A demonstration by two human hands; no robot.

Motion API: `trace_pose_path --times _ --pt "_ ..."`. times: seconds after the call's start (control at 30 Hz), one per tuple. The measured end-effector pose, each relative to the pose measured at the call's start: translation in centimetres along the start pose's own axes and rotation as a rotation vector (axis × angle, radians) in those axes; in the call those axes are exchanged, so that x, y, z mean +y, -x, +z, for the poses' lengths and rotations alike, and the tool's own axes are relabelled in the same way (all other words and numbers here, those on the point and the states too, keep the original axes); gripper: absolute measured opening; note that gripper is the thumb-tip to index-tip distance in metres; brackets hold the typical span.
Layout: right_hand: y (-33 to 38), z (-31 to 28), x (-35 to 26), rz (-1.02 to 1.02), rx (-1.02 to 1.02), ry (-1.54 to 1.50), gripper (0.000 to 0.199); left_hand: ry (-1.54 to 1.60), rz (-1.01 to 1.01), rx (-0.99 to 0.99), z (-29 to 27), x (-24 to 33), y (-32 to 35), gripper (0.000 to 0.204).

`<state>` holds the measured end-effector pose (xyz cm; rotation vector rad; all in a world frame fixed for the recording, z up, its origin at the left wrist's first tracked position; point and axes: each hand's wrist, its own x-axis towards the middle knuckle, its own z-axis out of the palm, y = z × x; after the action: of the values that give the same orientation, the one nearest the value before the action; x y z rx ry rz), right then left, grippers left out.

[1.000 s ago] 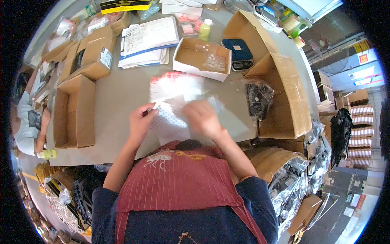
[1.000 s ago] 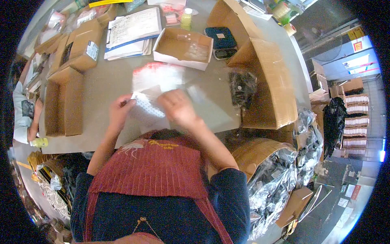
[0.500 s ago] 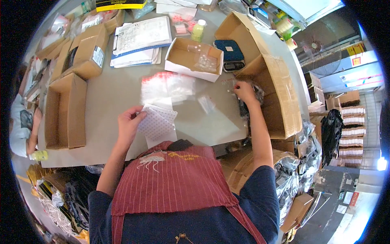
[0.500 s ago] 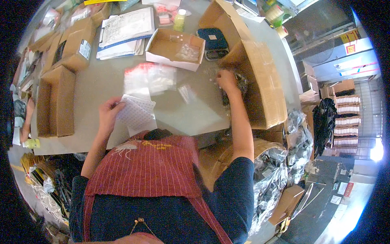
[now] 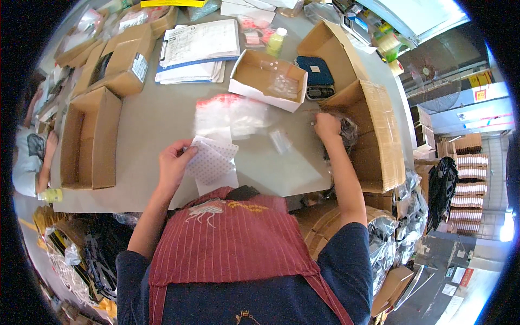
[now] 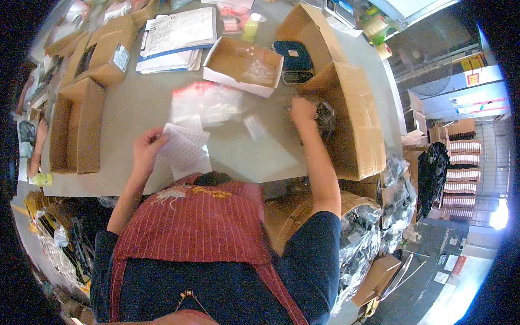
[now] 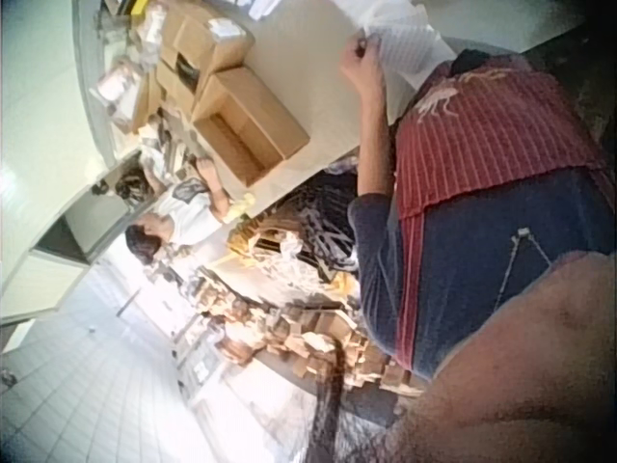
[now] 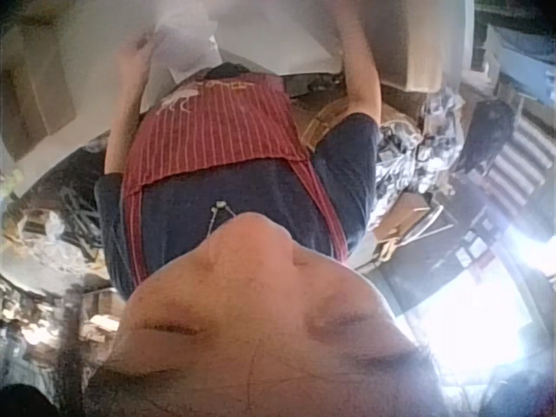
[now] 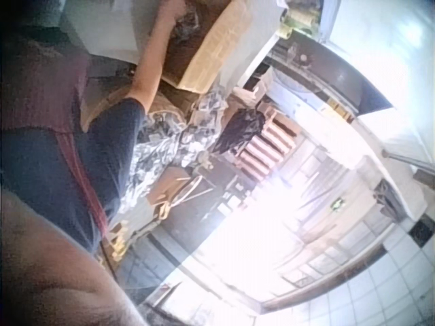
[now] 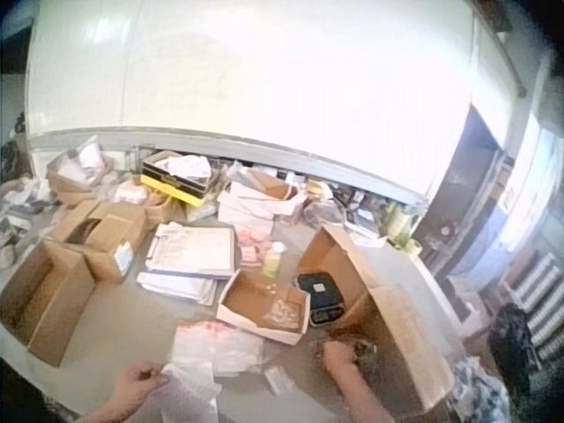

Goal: The person places small white items from a cardboard box into small plastic bags, then places the filled bags into another larger plastic bag.

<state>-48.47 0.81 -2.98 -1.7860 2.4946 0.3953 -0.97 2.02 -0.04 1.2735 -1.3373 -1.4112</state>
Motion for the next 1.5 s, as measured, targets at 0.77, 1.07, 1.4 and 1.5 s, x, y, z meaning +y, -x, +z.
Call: trace_pose_path --times 0.77,1.07,1.4,1.5 --pt "-0.7 1.2 -12.1 -0.41 0.412 -0.665 0.009 -0.016 0.053 0.061 -0.2 0.0 0.2 0.016" --pt "3.4 2.2 -12.6 -0.444 0.507 -0.719 0.009 0.052 0.061 0.064 0.0 -0.3 0.5 0.016" --pt "0.8 3.3 -11.6 -0.276 0.384 -1.052 0.008 0.016 0.029 0.01 0.3 -1.3 0.1 0.017" --pt "-0.4 3.5 -12.3 -0.216 0.364 -0.924 0.009 0.049 0.044 -0.013 0.7 -0.2 -0.1 0.017"
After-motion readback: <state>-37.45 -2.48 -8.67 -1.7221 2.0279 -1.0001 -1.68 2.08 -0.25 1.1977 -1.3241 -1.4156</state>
